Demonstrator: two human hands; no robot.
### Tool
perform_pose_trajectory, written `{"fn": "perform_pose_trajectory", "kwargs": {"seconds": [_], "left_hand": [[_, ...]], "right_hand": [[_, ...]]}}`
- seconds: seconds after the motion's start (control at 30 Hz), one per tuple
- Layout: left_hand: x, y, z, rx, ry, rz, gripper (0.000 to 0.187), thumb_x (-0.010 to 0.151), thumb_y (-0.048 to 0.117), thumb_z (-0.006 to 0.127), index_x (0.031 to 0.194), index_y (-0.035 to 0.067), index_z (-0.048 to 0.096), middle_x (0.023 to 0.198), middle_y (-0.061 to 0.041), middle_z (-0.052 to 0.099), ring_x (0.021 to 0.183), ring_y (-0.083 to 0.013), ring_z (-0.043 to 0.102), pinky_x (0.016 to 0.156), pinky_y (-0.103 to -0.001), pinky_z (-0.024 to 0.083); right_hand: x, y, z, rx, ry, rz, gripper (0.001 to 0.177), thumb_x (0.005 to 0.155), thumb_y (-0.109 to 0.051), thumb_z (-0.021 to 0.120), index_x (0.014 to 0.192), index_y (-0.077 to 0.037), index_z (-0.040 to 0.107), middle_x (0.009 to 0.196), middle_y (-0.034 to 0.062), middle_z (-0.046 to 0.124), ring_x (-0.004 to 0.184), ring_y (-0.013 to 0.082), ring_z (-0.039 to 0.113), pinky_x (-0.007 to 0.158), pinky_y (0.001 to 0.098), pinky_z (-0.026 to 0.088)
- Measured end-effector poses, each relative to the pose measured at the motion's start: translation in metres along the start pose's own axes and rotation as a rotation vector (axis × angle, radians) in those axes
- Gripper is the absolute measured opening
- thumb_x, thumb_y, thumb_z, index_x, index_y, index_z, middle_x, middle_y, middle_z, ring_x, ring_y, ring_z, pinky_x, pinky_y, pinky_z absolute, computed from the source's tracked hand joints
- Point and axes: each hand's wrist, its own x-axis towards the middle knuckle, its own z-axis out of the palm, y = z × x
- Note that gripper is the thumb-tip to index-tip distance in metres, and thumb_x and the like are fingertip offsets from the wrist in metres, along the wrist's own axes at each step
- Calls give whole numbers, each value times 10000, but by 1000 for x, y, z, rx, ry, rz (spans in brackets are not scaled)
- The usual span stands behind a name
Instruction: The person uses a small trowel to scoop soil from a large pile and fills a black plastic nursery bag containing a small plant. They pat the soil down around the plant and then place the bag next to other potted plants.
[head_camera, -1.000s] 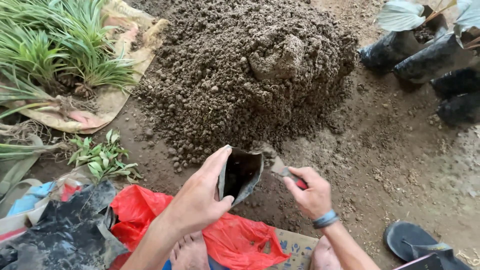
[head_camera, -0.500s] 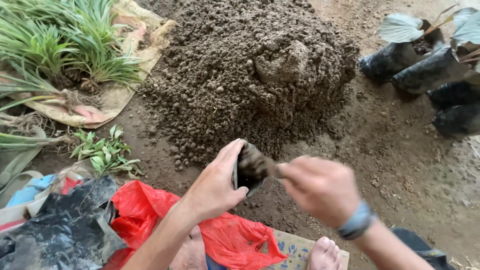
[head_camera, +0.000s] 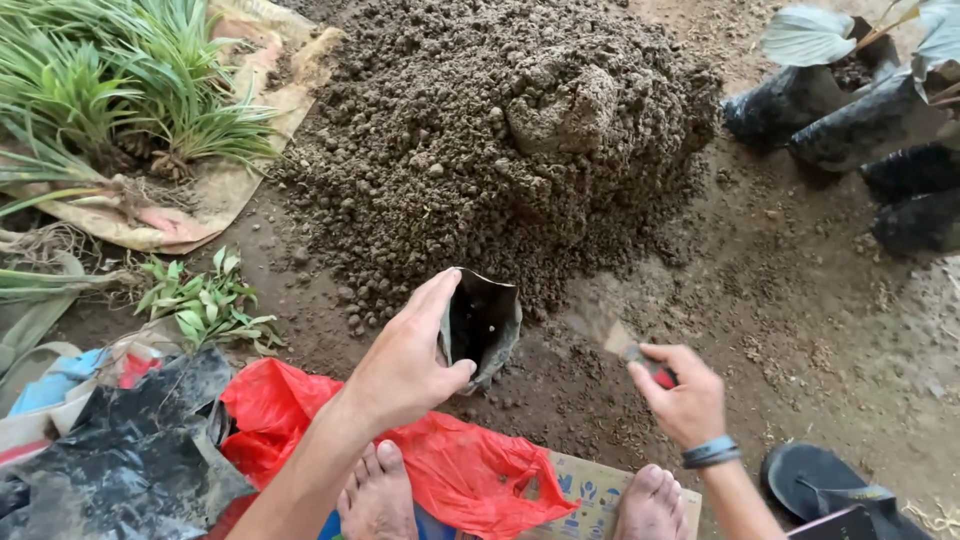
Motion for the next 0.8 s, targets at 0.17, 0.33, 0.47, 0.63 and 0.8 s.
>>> {"fn": "perform_pose_trajectory", "kwargs": {"seconds": [0.17,0.33,0.47,0.63,0.8], "left_hand": [[2,0,-2,34,80,-58,832,771,155,733,1505,-37,393,1568,-204,440,1459,-302,413,1216,-382,270],[5,-8,5,-149,162,-194,764,756,102,752,1486,71,528,1473,-187,558,618,-265,769,589,-339,595],[2,-3,7,-180,173,-207,750,756,96,748,1477,83,543,1456,-173,576,588,-239,759,540,-324,588],[0,6,2,-215,139,-179,790,720,76,739,1479,49,523,1461,-184,571,602,-257,755,575,-352,603],[1,2,3,-148,112,-92,790,730,79,704,1484,8,477,1502,-183,533,1019,-264,606,899,-351,449]], "right_hand": [[-28,28,63,68,-98,123,272,850,-290,761,1067,-125,752,1007,57,775,839,180,714,759,321,600],[0,0,124,78,92,-77,260,875,-295,795,1098,-168,756,968,57,760,926,245,743,795,353,602],[9,2,135,127,120,-68,273,866,-300,807,1096,-166,749,952,64,753,921,254,740,784,363,605],[1,1,103,235,92,-35,239,837,-235,829,1060,-156,799,922,82,772,890,279,748,758,372,591],[22,-45,30,206,19,-78,249,853,-237,786,1072,-120,767,932,85,763,795,220,711,687,341,579]]}}
